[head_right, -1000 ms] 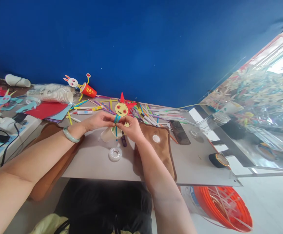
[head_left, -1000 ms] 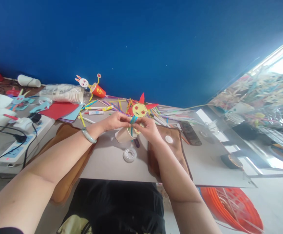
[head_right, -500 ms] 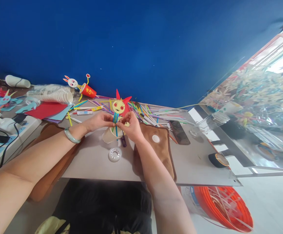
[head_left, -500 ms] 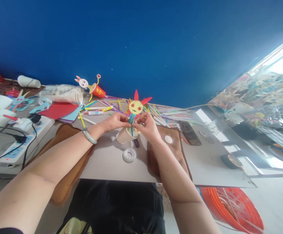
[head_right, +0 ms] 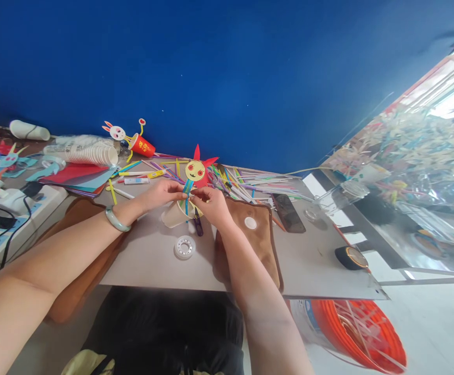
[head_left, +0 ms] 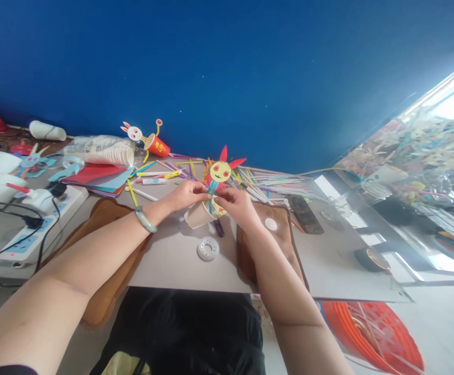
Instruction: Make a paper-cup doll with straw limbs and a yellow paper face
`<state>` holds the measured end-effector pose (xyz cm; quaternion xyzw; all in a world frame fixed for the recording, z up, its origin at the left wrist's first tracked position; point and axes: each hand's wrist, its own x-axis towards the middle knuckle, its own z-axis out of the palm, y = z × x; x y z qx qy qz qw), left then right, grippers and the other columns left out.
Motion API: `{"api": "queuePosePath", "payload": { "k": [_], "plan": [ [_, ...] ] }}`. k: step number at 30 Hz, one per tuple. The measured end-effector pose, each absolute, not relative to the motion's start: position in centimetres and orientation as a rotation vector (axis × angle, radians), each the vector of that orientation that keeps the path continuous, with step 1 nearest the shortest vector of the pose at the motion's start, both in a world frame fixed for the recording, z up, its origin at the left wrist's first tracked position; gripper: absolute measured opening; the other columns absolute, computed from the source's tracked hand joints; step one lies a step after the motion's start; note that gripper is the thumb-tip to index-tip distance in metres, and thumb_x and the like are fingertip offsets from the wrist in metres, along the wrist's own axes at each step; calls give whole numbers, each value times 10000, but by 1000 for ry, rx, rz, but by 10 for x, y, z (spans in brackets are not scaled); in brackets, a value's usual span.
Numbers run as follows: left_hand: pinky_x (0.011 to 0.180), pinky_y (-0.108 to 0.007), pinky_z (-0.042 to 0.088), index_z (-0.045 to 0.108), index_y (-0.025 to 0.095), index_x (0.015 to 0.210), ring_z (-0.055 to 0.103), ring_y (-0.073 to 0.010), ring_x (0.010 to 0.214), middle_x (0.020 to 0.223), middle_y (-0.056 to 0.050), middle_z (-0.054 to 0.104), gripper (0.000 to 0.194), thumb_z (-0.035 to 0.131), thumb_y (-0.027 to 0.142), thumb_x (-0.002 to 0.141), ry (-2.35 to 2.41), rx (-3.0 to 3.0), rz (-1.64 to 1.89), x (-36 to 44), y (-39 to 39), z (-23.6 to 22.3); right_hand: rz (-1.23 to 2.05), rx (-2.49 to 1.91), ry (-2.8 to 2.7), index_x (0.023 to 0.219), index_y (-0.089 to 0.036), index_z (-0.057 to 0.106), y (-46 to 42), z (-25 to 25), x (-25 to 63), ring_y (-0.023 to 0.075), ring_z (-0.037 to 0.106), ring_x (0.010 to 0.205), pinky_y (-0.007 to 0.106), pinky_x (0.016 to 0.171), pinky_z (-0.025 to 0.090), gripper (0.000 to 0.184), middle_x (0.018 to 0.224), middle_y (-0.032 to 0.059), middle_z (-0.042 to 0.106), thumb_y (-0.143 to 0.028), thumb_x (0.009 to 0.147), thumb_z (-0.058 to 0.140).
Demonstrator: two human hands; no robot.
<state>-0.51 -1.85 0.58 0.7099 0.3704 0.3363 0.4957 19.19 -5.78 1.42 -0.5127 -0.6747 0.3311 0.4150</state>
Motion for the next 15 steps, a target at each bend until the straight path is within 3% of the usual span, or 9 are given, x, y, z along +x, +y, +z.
{"api": "queuePosePath", "payload": {
  "k": [5,15],
  "plan": [
    [560,-232,337,650,136,694,469,-111,614,630,12,553,337,700,468,722,943,1760,856,-3,-18,0,728,-1305,-1746,771,-187,691,-58,14,191,137,548,616,295,604,443,107,725,18,698,-282,722,699],
    [562,-231,333,627,143,684,470,-119,632,642,3,554,339,695,474,715,962,1805,911,1,-18,-7,762,-1298,-1688,759,-188,672,-61,14,187,142,545,647,312,662,466,102,746,18,683,-289,743,667]
  ]
}}
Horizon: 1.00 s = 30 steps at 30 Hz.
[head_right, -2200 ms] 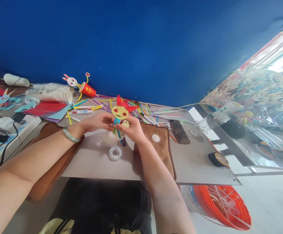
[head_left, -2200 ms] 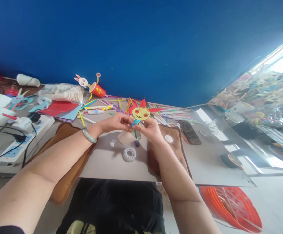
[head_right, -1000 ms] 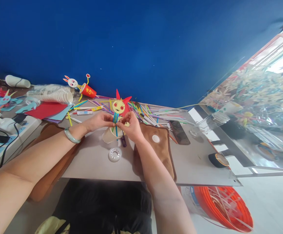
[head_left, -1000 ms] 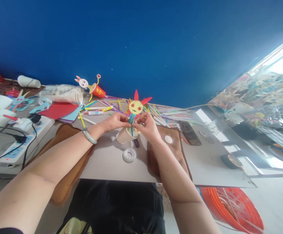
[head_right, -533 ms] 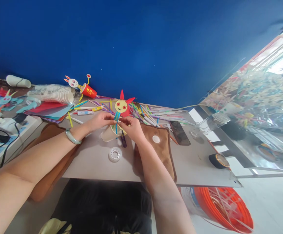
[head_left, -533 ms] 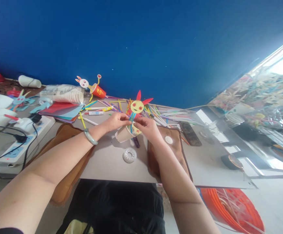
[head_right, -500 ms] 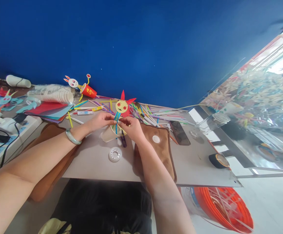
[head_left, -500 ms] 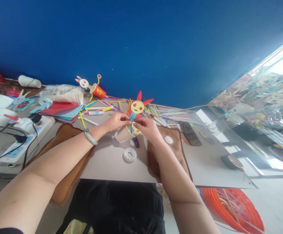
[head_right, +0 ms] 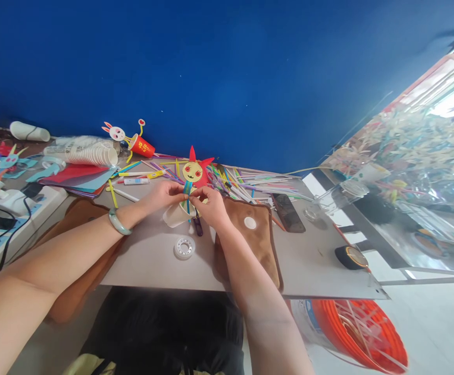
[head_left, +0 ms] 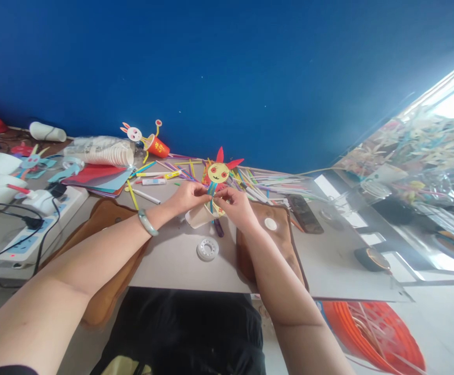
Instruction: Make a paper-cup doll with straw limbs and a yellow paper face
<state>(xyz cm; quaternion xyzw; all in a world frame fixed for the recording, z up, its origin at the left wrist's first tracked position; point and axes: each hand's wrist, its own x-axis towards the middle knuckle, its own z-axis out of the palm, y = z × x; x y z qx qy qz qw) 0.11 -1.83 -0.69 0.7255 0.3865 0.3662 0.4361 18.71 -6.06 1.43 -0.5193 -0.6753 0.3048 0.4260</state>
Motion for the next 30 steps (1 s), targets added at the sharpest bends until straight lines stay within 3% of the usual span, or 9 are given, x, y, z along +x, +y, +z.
{"api": "queuePosePath", "payload": {
  "k": [11,25,30],
  "plan": [
    [531,-253,235,386,192,553,316,-89,572,547,55,347,323,607,370,708,1117,1906,939,5,-26,-2,789,-1362,-1642,783,-166,709,-62,14,185,144,579,633,295,627,470,150,740,37,714,-289,703,679],
    [512,-240,224,403,187,547,317,-87,569,553,50,343,333,593,414,699,1103,1861,908,6,-25,-5,833,-1378,-1699,746,-174,680,-63,20,188,131,537,619,284,606,441,208,703,14,675,-352,665,750],
    [505,-235,238,423,184,543,332,-85,553,539,47,378,309,598,381,703,1125,1840,893,6,-25,0,801,-1348,-1728,751,-184,684,-61,18,190,144,575,663,297,662,462,122,719,11,689,-296,705,684]
  ]
}}
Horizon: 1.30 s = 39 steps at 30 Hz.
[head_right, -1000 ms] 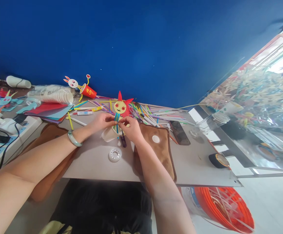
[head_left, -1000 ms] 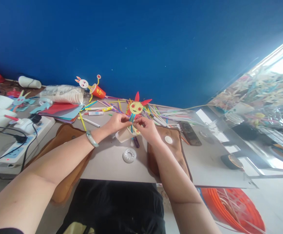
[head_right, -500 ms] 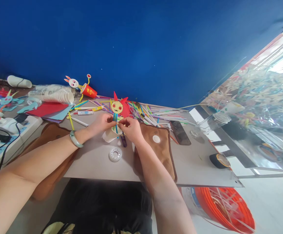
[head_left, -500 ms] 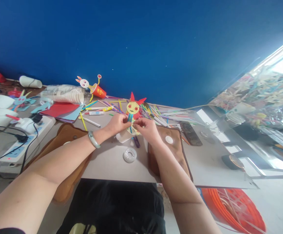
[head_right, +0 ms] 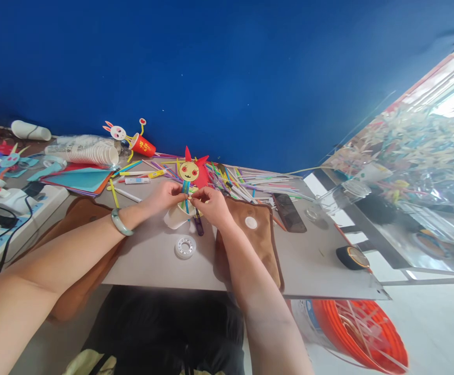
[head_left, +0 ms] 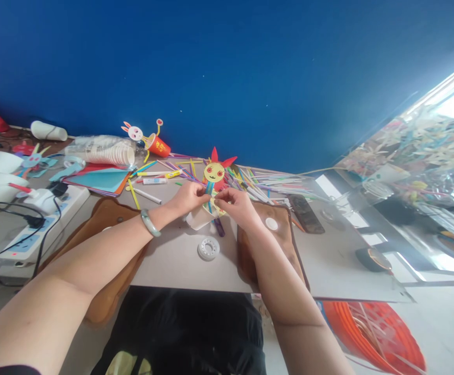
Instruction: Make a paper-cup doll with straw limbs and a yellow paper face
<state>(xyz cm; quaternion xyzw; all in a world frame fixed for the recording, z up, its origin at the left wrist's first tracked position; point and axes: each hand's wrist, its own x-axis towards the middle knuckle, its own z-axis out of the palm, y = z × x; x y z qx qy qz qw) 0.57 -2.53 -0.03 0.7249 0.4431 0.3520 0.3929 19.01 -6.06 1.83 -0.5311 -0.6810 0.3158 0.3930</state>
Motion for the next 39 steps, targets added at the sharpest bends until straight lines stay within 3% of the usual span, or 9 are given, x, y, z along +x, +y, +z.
{"api": "queuePosePath", "payload": {
  "k": [11,18,24,29,39],
  "plan": [
    [515,-231,283,518,160,591,385,-91,562,572,30,467,292,608,403,727,1063,1807,917,5,-23,-5,902,-1373,-1608,749,-185,689,-59,18,192,188,680,772,323,735,501,97,799,37,753,-236,698,624],
    [527,-230,302,587,140,642,413,-98,576,604,13,522,294,626,414,738,1052,1806,895,2,-19,-7,995,-1410,-1492,969,-188,647,-62,24,194,187,706,762,316,725,500,277,784,32,770,-273,713,710],
    [530,-231,294,568,144,617,401,-95,574,590,23,494,304,632,414,741,1041,1826,918,1,-19,-4,958,-1394,-1581,908,-182,730,-58,21,199,194,702,814,335,758,526,249,862,48,774,-341,718,756],
    [519,-232,283,576,140,609,382,-91,563,575,30,474,320,632,424,745,1062,1855,899,0,-21,0,923,-1424,-1608,865,-185,761,-56,21,202,206,700,819,358,771,541,201,864,52,774,-286,692,781],
    [537,-241,290,559,147,564,369,-88,558,548,39,451,303,637,388,730,1100,1836,907,-1,-25,14,962,-1408,-1514,897,-169,750,-55,23,210,196,690,763,350,737,527,293,806,50,765,-351,674,804]
  ]
}}
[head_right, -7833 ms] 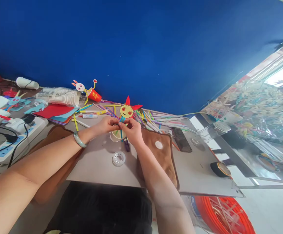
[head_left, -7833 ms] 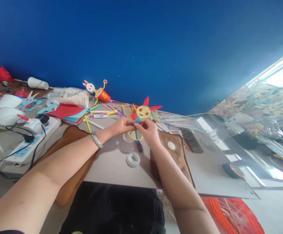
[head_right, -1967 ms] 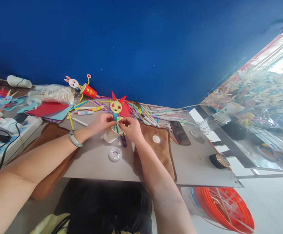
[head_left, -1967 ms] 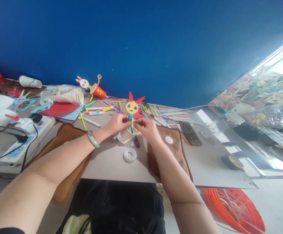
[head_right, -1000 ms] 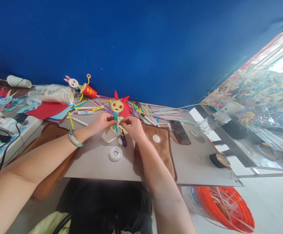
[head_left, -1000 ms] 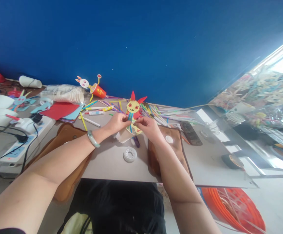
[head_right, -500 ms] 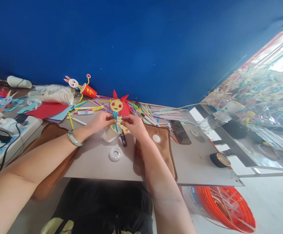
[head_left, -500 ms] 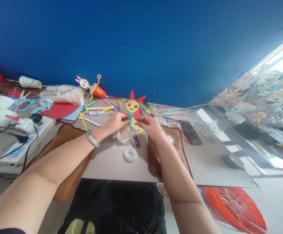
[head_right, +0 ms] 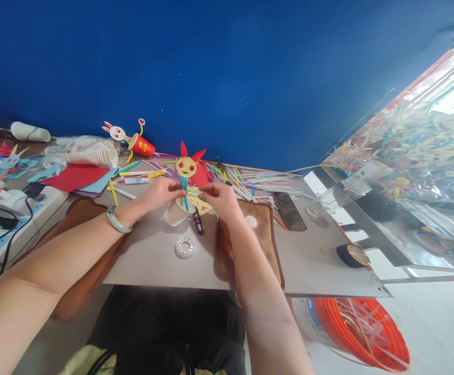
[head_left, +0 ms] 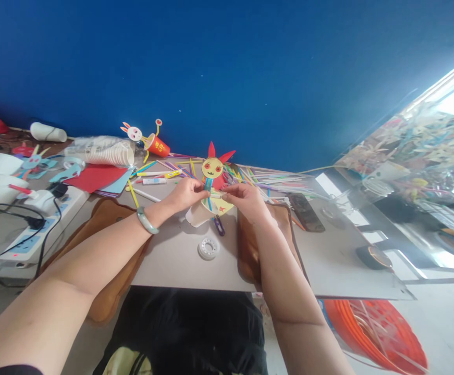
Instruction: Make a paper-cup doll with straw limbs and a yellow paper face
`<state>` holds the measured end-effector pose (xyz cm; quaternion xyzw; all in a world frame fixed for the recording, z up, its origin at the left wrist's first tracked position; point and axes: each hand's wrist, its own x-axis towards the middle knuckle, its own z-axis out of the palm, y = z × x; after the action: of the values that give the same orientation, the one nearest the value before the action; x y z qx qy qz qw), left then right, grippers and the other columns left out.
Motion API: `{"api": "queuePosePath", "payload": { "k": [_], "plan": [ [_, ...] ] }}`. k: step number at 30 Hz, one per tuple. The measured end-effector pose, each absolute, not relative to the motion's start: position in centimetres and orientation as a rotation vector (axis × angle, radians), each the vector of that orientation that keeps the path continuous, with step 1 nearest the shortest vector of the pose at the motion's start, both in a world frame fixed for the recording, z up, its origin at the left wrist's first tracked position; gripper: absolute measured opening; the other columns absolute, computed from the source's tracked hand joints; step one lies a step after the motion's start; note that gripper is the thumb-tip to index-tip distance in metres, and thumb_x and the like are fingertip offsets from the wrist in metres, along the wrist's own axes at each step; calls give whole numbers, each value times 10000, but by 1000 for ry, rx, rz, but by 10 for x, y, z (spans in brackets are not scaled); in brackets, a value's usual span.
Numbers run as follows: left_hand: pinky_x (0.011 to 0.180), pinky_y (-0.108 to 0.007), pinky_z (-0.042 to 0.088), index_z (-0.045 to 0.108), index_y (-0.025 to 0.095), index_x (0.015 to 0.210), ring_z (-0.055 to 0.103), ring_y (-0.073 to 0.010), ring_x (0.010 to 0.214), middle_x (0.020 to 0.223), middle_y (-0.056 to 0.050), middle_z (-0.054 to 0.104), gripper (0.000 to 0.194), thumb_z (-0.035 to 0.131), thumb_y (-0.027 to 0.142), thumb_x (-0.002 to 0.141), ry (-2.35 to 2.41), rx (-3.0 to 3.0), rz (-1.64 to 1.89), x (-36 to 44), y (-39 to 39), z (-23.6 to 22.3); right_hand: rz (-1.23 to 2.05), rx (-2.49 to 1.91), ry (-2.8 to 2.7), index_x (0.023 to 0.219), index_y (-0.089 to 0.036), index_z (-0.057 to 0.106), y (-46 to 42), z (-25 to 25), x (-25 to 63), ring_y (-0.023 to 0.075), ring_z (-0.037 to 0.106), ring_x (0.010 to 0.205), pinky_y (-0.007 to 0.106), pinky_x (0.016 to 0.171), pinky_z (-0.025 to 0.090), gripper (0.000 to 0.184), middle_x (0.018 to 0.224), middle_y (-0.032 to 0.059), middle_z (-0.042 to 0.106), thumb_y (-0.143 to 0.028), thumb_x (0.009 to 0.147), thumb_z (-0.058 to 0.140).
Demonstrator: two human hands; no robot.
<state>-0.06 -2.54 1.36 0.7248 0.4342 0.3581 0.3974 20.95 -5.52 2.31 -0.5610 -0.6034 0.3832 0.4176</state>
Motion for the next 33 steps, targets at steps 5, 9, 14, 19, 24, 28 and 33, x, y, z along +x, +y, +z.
{"api": "queuePosePath", "payload": {
  "k": [5,9,14,19,24,28,33],
  "plan": [
    [541,-242,287,548,151,564,373,-89,573,559,39,448,301,629,391,725,1093,1854,904,-1,-25,14,1026,-1385,-1538,932,-182,772,-56,25,209,188,679,796,347,766,513,289,861,45,768,-328,683,779],
    [524,-244,271,482,166,529,349,-84,553,538,46,415,346,635,405,727,1119,1866,909,-2,-23,13,1052,-1355,-1567,802,-192,747,-56,27,207,167,650,770,331,758,501,205,818,22,744,-350,677,783],
    [514,-244,255,441,176,513,335,-84,549,532,46,380,371,622,426,721,1143,1861,892,-3,-21,11,995,-1341,-1592,717,-188,670,-57,23,205,125,556,646,295,657,453,266,683,-15,652,-417,676,798],
    [513,-241,253,424,183,524,317,-87,559,535,47,348,423,633,496,717,1061,1852,898,-2,-24,12,990,-1164,-1670,715,-191,642,-57,16,196,171,628,812,305,717,487,300,909,50,713,-458,702,780],
    [510,-247,237,416,189,538,311,-90,563,557,44,335,426,628,509,722,997,1868,912,-1,-24,9,995,-1101,-1680,762,-197,649,-59,16,191,183,648,839,328,771,506,290,934,56,720,-462,735,764],
    [512,-246,236,455,180,569,318,-91,566,574,41,350,348,610,444,735,984,1908,835,-2,-20,4,1042,-1098,-1646,785,-200,655,-62,19,190,193,666,865,343,806,522,296,933,58,732,-467,734,771],
    [516,-237,270,508,173,590,365,-96,560,560,41,408,265,642,359,722,925,1899,783,-5,-18,5,1108,-1142,-1604,791,-203,664,-64,21,189,195,685,849,355,807,548,335,933,59,752,-498,700,793]
  ]
}}
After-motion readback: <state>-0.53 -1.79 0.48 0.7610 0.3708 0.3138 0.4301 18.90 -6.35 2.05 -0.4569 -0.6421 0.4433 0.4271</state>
